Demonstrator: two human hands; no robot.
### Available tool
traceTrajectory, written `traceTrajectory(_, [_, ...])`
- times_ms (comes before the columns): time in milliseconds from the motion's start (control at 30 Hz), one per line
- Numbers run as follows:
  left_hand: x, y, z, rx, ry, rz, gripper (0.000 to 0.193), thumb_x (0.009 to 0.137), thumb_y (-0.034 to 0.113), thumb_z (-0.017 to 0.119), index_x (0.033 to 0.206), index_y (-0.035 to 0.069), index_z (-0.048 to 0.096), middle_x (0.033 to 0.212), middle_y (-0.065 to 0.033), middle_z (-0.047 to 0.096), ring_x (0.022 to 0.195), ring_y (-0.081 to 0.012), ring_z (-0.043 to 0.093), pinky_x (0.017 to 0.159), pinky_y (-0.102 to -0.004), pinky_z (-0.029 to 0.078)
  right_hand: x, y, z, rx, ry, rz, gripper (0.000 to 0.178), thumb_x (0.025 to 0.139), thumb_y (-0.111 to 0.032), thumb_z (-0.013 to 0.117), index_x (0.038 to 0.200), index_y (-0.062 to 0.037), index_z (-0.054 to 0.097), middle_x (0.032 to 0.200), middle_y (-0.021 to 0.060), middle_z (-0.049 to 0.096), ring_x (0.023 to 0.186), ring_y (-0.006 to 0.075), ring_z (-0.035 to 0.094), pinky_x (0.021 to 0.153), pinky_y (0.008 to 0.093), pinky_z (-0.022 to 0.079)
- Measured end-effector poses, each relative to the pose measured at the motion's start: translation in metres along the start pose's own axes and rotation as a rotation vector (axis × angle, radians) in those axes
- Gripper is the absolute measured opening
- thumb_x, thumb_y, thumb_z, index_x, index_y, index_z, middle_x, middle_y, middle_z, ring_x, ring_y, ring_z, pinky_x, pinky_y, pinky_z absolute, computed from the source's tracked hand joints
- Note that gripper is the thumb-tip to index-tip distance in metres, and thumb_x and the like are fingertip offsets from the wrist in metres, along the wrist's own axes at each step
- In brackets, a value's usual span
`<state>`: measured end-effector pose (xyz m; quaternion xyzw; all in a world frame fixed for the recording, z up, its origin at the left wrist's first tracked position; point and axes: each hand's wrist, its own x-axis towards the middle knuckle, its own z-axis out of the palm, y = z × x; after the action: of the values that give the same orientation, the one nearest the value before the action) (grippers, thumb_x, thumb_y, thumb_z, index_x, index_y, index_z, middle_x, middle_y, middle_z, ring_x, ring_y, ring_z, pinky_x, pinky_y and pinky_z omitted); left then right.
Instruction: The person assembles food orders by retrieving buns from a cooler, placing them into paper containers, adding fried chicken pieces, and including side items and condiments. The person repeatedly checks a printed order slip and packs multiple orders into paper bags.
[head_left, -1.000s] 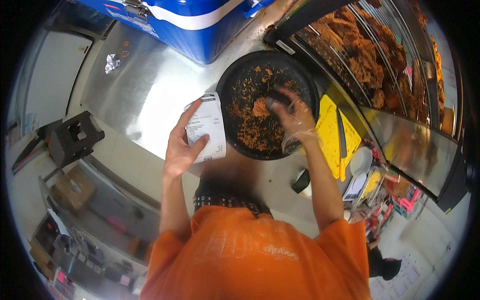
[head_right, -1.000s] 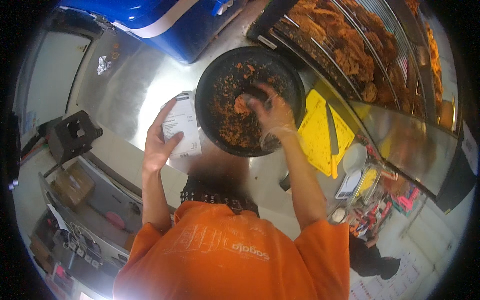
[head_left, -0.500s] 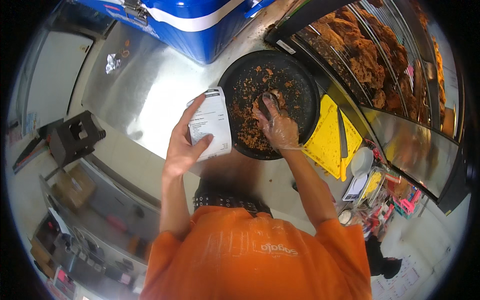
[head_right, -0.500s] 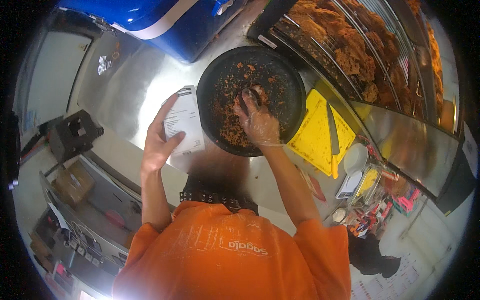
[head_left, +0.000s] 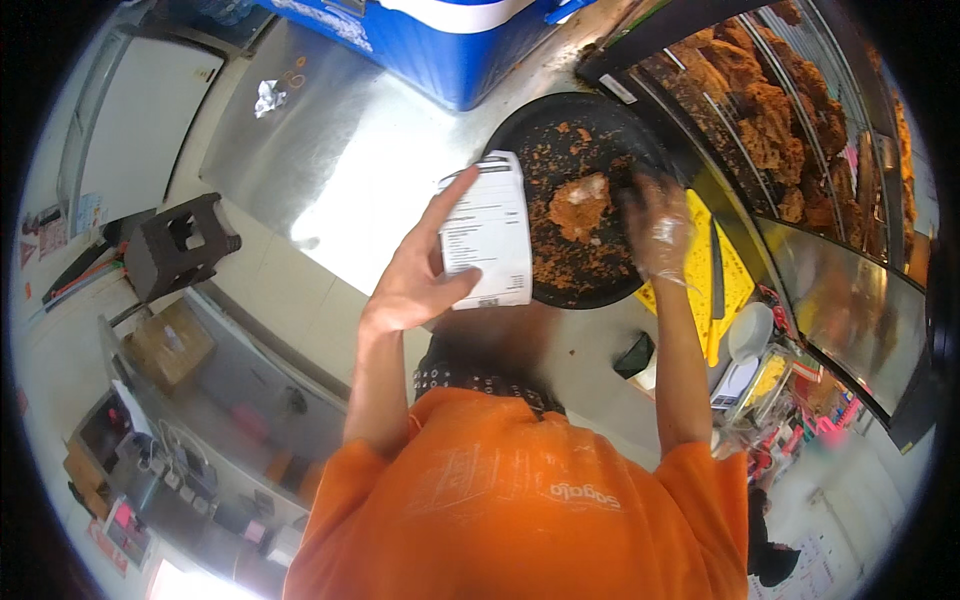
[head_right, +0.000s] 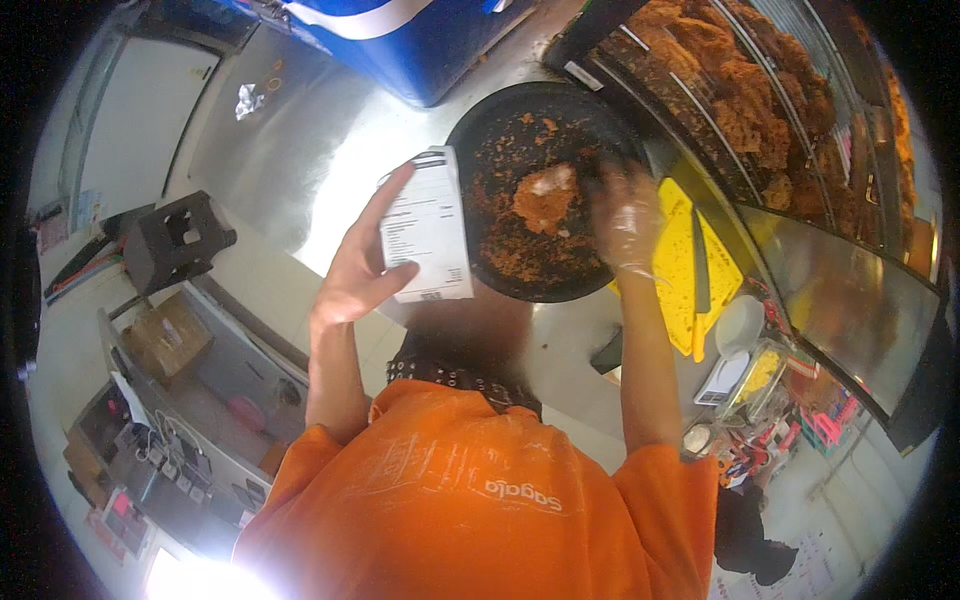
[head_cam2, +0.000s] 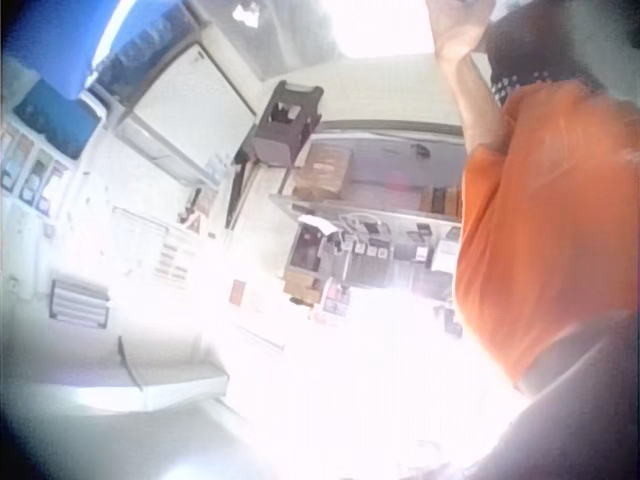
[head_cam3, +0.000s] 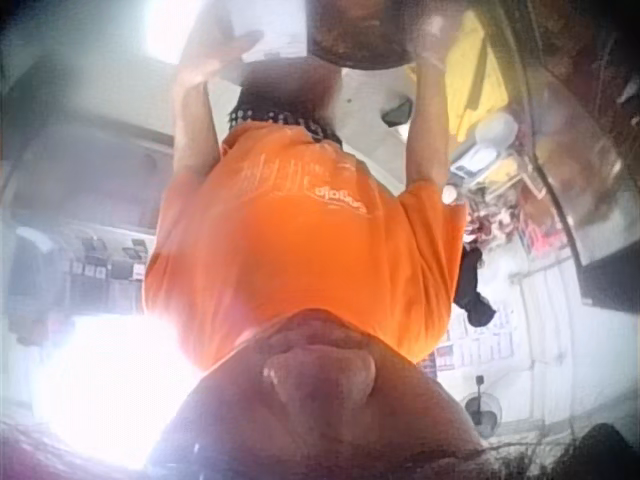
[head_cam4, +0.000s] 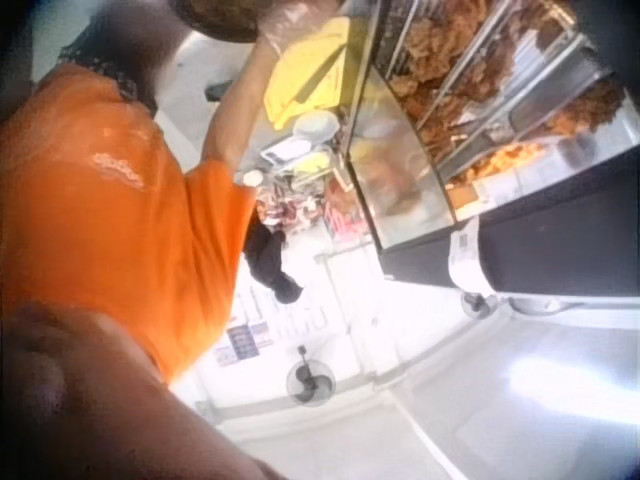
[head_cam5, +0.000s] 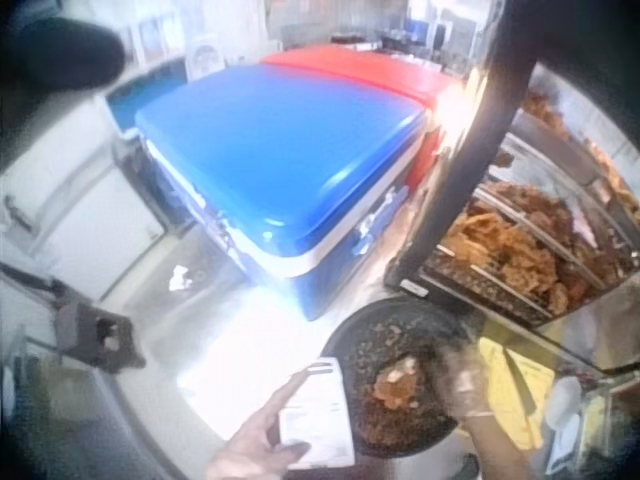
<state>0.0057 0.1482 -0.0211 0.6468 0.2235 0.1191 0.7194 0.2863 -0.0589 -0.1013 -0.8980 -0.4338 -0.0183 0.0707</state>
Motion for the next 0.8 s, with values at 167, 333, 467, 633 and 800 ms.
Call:
traceTrajectory(167, [-0.002,0.007,0.005,-0.091,-0.082,-0.013,0.095,0.072,-0.012,0.059,0.16,0.009,0.026,0.154,-0.0161,0.037,0.14,-0.0247,0.04,0.114,-0.0359,0.035,0.004,-0.093,0.011,0.036,-0.549,0.013,0.061,0.08,-0.034,0.076,0.137,-0.031,0.055,0.151,0.0264,0.037,0.126,0.0496,0.051,0.093,0.0525,0.054])
traceTrajectory(333, [-0.001,0.015,0.015,-0.027,-0.108,-0.049,0.096,0.072,-0.011,0.06,0.16,0.01,0.026,0.155,-0.0154,0.037,0.14,-0.026,0.04,0.112,-0.0367,0.039,-0.019,-0.106,0.055,0.146,-0.521,0.083,0.041,0.09,-0.033,0.066,0.129,-0.0271,0.057,0.148,0.0286,0.039,0.116,0.0493,0.059,0.081,0.0547,0.058])
traceTrajectory(467, [0.006,0.021,0.026,0.148,-0.159,0.041,0.089,0.075,-0.009,0.059,0.158,0.01,0.031,0.153,-0.0158,0.041,0.139,-0.0263,0.042,0.11,-0.0367,0.042,-0.026,-0.065,0.05,1.163,-0.508,0.676,0.029,0.094,-0.031,0.063,0.115,-0.0123,0.056,0.102,0.0151,0.063,0.092,0.0308,0.066,0.069,0.0473,0.059])
traceTrajectory(633, [0.0,-0.013,0.066,0.122,-0.163,-0.244,0.036,0.085,-0.002,0.062,0.12,0.003,0.07,0.118,-0.0163,0.07,0.111,-0.0263,0.066,0.095,-0.0365,0.052,-0.16,-0.03,0.022,1.968,-0.251,0.496,0.04,0.087,-0.004,0.065,0.124,-0.0089,0.05,0.106,0.0077,0.065,0.093,0.0205,0.065,0.076,0.0349,0.057])
traceTrajectory(800, [-0.035,-0.08,0.209,0.749,-0.587,-0.266,0.036,0.092,0.035,0.068,0.103,0.002,0.075,0.103,-0.0233,0.072,0.095,-0.0384,0.07,0.086,-0.0431,0.055,-0.331,0.01,-0.055,2.054,-0.379,1.011,0.056,0.078,-0.015,0.076,0.125,-0.0106,0.046,0.108,0.0109,0.062,0.086,0.0202,0.065,0.063,0.0283,0.057])
